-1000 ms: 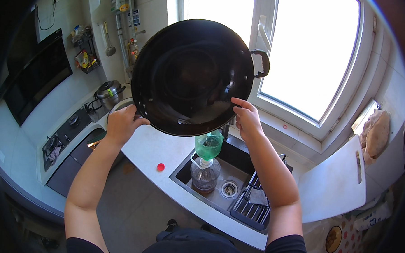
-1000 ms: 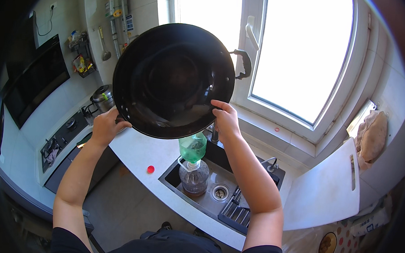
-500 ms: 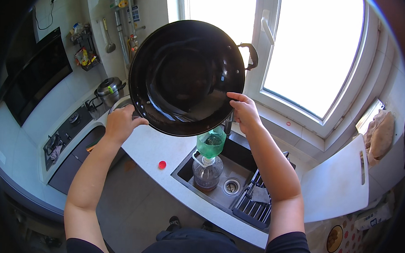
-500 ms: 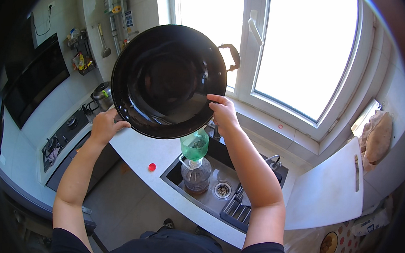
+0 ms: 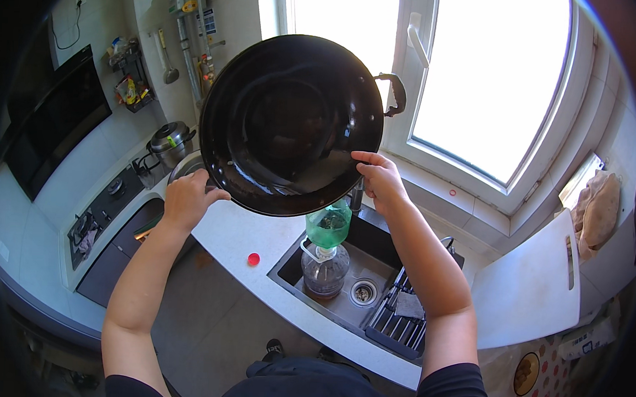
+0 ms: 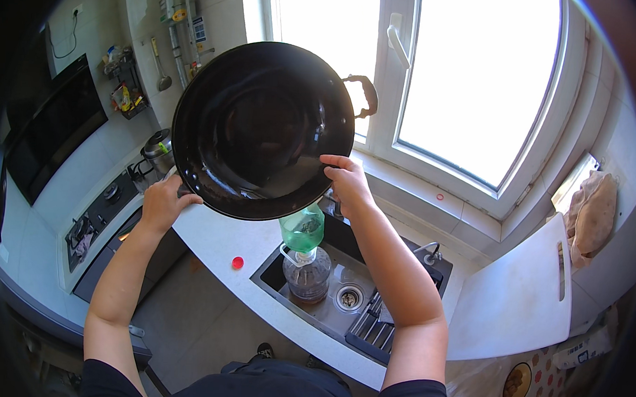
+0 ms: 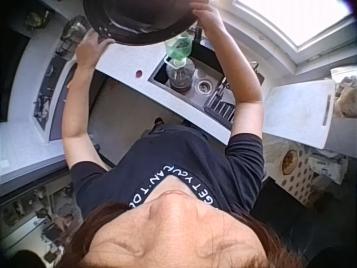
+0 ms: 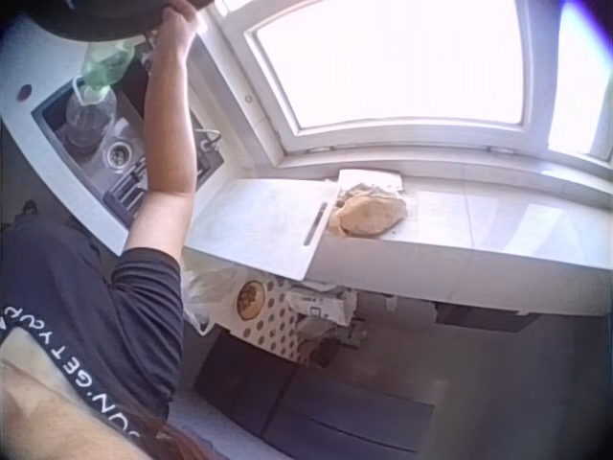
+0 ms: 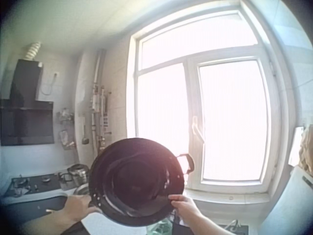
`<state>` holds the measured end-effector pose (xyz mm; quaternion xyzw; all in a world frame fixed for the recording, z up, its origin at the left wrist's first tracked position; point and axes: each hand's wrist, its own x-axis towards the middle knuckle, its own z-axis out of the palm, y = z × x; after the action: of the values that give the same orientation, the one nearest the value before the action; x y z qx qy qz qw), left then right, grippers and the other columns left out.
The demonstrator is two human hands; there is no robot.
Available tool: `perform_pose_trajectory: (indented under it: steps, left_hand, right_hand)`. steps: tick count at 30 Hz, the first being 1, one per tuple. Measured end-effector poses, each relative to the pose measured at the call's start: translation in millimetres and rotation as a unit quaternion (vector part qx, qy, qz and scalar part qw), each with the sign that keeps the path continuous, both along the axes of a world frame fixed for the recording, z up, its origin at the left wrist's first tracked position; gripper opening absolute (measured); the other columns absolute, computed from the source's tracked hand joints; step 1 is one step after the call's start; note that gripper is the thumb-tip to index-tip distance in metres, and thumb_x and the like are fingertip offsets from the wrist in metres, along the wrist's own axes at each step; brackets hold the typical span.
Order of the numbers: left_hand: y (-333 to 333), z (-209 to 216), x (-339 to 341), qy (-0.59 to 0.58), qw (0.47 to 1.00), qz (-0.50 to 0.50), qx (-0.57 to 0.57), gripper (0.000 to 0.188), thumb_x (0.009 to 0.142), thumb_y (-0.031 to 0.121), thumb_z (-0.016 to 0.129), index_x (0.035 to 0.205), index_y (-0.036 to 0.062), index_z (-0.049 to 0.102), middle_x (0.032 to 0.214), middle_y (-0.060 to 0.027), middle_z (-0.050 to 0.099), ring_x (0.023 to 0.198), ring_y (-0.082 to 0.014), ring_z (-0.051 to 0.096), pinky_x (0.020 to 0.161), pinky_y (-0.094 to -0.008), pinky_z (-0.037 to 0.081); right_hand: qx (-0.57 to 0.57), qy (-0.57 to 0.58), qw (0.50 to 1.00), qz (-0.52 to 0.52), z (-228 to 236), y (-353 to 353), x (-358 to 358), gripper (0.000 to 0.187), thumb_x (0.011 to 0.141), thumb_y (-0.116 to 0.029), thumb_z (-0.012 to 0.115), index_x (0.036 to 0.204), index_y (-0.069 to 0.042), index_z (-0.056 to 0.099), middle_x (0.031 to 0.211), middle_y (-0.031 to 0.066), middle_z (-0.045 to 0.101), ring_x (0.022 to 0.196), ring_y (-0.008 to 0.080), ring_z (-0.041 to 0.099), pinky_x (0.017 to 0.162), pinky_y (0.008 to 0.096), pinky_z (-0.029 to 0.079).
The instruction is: The person removes a red cap from a plastic bottle, inserts a plastic funnel into the opening, and pours used oil from a wok into the bottle. They then place the funnel and cap into a plastic bag and tie it.
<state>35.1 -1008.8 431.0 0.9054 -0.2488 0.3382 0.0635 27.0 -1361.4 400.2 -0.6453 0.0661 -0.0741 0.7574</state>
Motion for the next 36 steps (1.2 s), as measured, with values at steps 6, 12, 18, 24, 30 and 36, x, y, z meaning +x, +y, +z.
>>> perform_pose_trajectory:
  steps: [6,12,18,24,30,36]
  left_hand:
    - [0,1,-2,0.006,1.000,0.001,0.001,0.043,0.066,0.040,0.076,0.073,0.0027,0.056,0.066,-0.0121,0.063,0.064,-0.0312,0.063,0.057,-0.0384,0.049]
    - [1,5,-4,0.009,1.000,0.008,0.002,0.041,0.065,0.038,0.077,0.074,0.0033,0.057,0.066,-0.0112,0.063,0.065,-0.0306,0.063,0.057,-0.0389,0.049]
    - [10,6,-3,0.015,1.000,0.017,0.002,0.041,0.065,0.038,0.077,0.073,0.0034,0.057,0.067,-0.0112,0.063,0.066,-0.0305,0.063,0.058,-0.0392,0.048]
    - [29,-1,-1,0.015,1.000,0.017,0.000,0.044,0.064,0.040,0.077,0.072,0.0029,0.056,0.066,-0.0124,0.062,0.064,-0.0310,0.062,0.057,-0.0390,0.048]
    - [46,-4,-2,0.051,0.997,0.054,-0.004,0.042,0.063,0.038,0.078,0.075,0.0036,0.057,0.065,-0.0124,0.063,0.065,-0.0316,0.062,0.058,-0.0386,0.048]
    - [60,-3,-5,0.082,0.994,0.074,-0.013,0.039,0.061,0.034,0.079,0.079,0.0044,0.061,0.068,-0.0096,0.065,0.066,-0.0313,0.062,0.060,-0.0383,0.048]
  right_hand:
    - [0.009,-0.002,1.000,0.011,-4,-2,0,0.029,0.083,-0.005,0.054,0.112,-0.003,0.059,0.065,-0.0017,0.046,0.045,0.0061,0.035,0.040,0.0226,0.029]
    - [0.022,0.004,1.000,0.011,-6,3,2,0.029,0.083,-0.005,0.055,0.112,-0.003,0.059,0.062,-0.0027,0.044,0.044,0.0060,0.035,0.040,0.0226,0.029]
    - [0.029,0.010,0.999,0.026,-4,11,5,0.029,0.086,-0.004,0.055,0.115,-0.003,0.057,0.062,-0.0044,0.042,0.046,0.0045,0.033,0.041,0.0208,0.025]
    - [0.029,0.004,0.999,0.045,-12,22,15,0.029,0.083,-0.005,0.055,0.112,-0.003,0.059,0.063,-0.0013,0.047,0.044,0.0060,0.037,0.039,0.0224,0.029]
    - [0.026,0.018,0.998,0.052,-11,37,22,0.030,0.083,-0.005,0.055,0.112,-0.003,0.059,0.065,-0.0005,0.048,0.045,0.0060,0.036,0.040,0.0223,0.029]
    - [0.028,0.033,0.997,0.070,-6,51,28,0.029,0.084,-0.004,0.057,0.113,-0.004,0.059,0.064,-0.0043,0.042,0.047,0.0040,0.034,0.041,0.0202,0.026]
